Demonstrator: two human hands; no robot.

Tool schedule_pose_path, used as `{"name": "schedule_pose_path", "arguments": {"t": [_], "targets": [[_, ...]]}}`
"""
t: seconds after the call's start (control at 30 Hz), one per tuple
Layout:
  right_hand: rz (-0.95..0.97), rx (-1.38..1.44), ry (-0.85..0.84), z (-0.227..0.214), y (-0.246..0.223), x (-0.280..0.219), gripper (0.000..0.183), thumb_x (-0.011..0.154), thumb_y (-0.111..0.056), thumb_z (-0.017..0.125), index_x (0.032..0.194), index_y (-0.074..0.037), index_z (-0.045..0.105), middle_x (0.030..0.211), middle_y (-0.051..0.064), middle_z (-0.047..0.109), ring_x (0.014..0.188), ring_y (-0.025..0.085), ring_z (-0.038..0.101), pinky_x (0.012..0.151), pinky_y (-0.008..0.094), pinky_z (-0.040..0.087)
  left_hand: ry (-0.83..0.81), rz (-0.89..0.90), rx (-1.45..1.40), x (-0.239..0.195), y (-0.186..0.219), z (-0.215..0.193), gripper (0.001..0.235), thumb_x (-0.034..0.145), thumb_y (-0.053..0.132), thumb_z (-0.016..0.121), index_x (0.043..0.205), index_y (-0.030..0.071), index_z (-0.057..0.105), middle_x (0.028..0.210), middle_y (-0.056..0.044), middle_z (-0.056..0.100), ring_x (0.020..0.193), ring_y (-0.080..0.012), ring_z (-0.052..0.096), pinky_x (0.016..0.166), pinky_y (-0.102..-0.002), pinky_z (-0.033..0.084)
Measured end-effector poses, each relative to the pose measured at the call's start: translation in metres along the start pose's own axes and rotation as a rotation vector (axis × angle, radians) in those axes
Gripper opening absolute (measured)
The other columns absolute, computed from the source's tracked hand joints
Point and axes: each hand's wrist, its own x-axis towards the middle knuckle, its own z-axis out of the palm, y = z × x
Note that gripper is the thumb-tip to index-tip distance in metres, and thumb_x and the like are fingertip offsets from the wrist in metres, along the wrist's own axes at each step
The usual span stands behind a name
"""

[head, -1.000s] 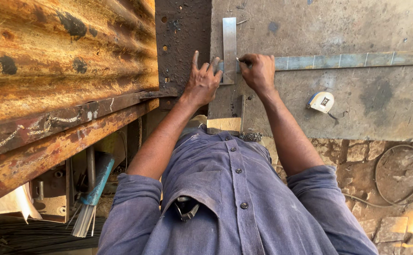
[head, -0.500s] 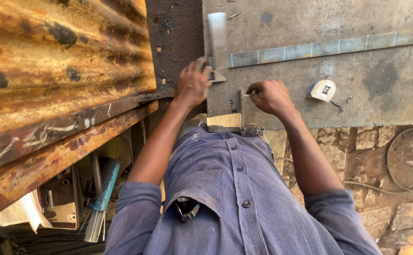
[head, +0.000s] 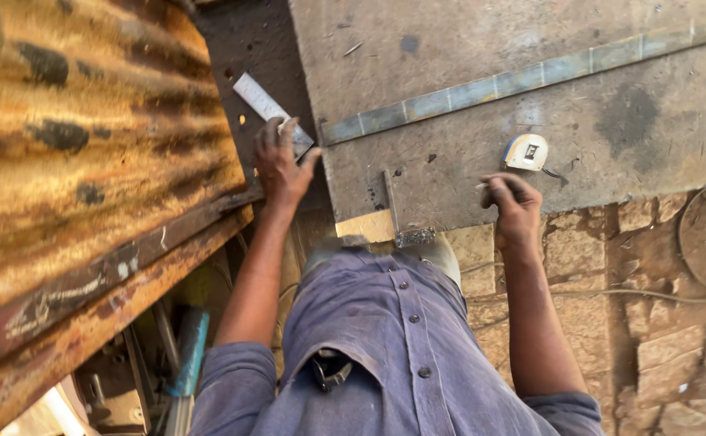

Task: The person uses a combination square, measuring tape, and a piece of chalk to measure and mark points along a long metal strip resting on a workbench.

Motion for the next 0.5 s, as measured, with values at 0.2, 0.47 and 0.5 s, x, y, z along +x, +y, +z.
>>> {"name": "schedule_pose_path", "arguments": {"t": [0.2,0.47,0.5], "targets": [[-0.066,0.502,0.134,-0.050,-0.011,0.021,0.011,0.104,-0.010,0.063,0.104,-0.001,0.069,0.101,0.009,0.071,0.094,0.024,0.069,0.086,0.044,0.058,-0.271,0.322,0.139,0.043,0.037,0.013,0.069,0.080,0.040,0.087,0.137,0.011,0.062,0.128,-0.017,0.061,0.123,-0.0386,0.054,0.104,-0.055,0.045],[0.020,0.818,0.107,-0.170,-0.015,0.097,0.026,0.096,-0.008,0.065,0.121,-0.006,0.068,0.098,0.010,0.071,0.088,0.025,0.066,0.078,0.041,0.056,-0.500,0.503,0.349,0.070,0.044,0.001,0.060,0.083,0.045,0.080,0.129,0.009,0.068,0.112,-0.019,0.069,0.103,-0.0321,0.067,0.092,-0.046,0.057],[0.026,0.805,0.095,-0.186,-0.014,0.113,0.026,0.096,-0.007,0.066,0.122,-0.004,0.068,0.100,0.010,0.071,0.088,0.024,0.067,0.074,0.040,0.055,-0.519,0.490,0.379,0.069,0.049,-0.001,0.062,0.081,0.046,0.080,0.129,0.009,0.068,0.110,-0.019,0.069,0.103,-0.0321,0.068,0.091,-0.046,0.057]]}}
